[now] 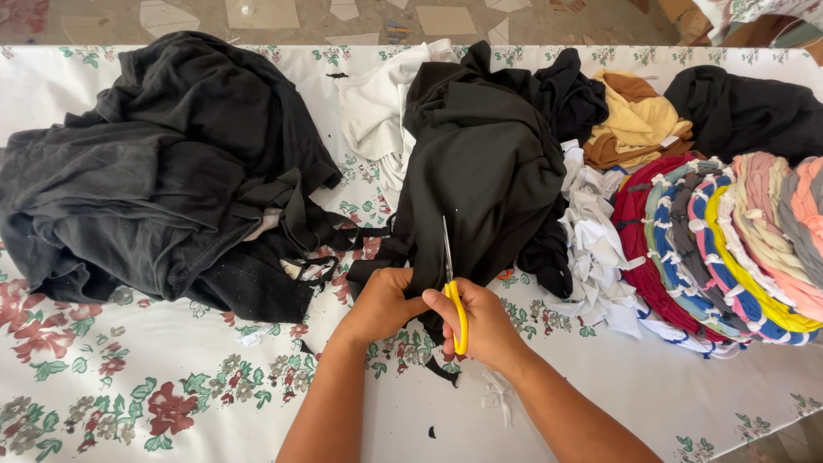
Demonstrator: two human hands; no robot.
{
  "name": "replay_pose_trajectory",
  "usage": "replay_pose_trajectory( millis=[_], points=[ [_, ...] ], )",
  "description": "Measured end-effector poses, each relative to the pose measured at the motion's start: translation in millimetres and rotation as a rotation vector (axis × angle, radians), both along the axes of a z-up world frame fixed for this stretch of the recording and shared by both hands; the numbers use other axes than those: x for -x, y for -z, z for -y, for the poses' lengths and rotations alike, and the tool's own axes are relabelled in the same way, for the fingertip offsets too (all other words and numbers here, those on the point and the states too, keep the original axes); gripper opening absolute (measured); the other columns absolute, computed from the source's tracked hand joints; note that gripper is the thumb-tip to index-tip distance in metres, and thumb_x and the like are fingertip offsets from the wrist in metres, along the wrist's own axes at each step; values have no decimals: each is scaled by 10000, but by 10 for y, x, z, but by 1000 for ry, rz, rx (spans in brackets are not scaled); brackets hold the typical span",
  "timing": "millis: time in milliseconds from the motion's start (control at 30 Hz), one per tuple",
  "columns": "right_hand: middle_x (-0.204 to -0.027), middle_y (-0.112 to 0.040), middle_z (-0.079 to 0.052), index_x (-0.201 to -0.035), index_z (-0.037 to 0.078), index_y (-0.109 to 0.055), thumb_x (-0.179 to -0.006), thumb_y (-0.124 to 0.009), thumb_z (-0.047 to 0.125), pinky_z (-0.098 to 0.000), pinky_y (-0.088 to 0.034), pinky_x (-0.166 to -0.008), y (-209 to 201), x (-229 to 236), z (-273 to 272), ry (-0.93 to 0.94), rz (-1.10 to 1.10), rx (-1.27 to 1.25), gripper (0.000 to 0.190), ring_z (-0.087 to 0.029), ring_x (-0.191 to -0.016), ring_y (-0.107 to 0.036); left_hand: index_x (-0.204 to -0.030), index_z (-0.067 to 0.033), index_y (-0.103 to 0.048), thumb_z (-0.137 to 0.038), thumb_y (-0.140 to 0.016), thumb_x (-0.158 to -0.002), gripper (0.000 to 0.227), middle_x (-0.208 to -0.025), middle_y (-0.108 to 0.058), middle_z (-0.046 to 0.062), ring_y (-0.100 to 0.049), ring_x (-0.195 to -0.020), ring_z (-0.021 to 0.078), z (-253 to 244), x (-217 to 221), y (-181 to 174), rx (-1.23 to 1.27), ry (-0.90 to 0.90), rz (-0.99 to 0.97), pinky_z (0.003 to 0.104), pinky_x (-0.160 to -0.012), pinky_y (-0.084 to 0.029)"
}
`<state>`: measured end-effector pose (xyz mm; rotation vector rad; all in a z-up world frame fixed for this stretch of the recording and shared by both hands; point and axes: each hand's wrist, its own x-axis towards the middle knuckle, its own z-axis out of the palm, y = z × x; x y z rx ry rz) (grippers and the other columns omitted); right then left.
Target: Cutting strips of black fabric using scissors on a table.
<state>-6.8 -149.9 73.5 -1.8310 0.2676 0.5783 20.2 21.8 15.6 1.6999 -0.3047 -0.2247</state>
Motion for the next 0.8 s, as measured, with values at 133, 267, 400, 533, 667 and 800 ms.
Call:
replay_pose_trajectory(
  millis=[133, 267, 400, 533, 667, 800],
  points=[
    [-576, -597, -48, -836, 49, -587, -904, -675, 471, -261, -418, -326, 72, -110, 55, -7, 7, -29, 436, -140, -417, -620, -953, -20, -762, -89, -787, -797, 173, -783, -778, 68, -662, -687, 64, -14, -30, -24, 1, 22, -3, 288, -648, -551],
    [-561, -595, -67, -824, 42, -591, -906, -649, 503, -255, -389, -307, 78, -148, 48, -4, 22, -88, 472, -145, -410, -617, -940, -10, -754, -91, -797, -792, 174, -744, -761, 77, -636, -640, 77, -45, -13, -7, -27, 19, 15, 295, -626, -539],
    [-557, -589, -67, -812, 47, -573, -892, -654, 498, -263, -376, -293, 39, -152, 61, 24, -5, -68, 465, -156, -395, -610, -872, 10, -747, -91, -819, -782, 154, -676, -723, 106, -583, -581, 96, -40, -17, 82, -107, 21, 25, 313, -572, -495],
    [-558, -594, -72, -773, 26, -523, -923, -666, 488, -261, -411, -306, 79, -164, 148, -9, 83, -94, 507, -156, -395, -621, -839, 29, -720, -84, -802, -808, 143, -622, -672, 131, -538, -554, 105, -25, -17, 86, -121, 73, -17, 316, -539, -482],
    [-559, -589, -53, -787, 56, -566, -906, -657, 492, -264, -411, -316, 11, -156, 78, -12, 35, 35, 461, -149, -400, -617, -853, -10, -753, -74, -788, -773, 108, -635, -707, 89, -585, -536, 82, -32, -24, 38, -85, 78, 58, 297, -527, -482],
    [-569, -580, -41, -805, 58, -567, -914, -673, 503, -249, -458, -363, 134, -129, 131, -16, 69, 20, 470, -142, -431, -618, -810, 23, -738, -68, -804, -800, 113, -610, -692, 120, -576, -534, 104, -27, 2, 150, -94, 114, 36, 305, -528, -478]
  ],
)
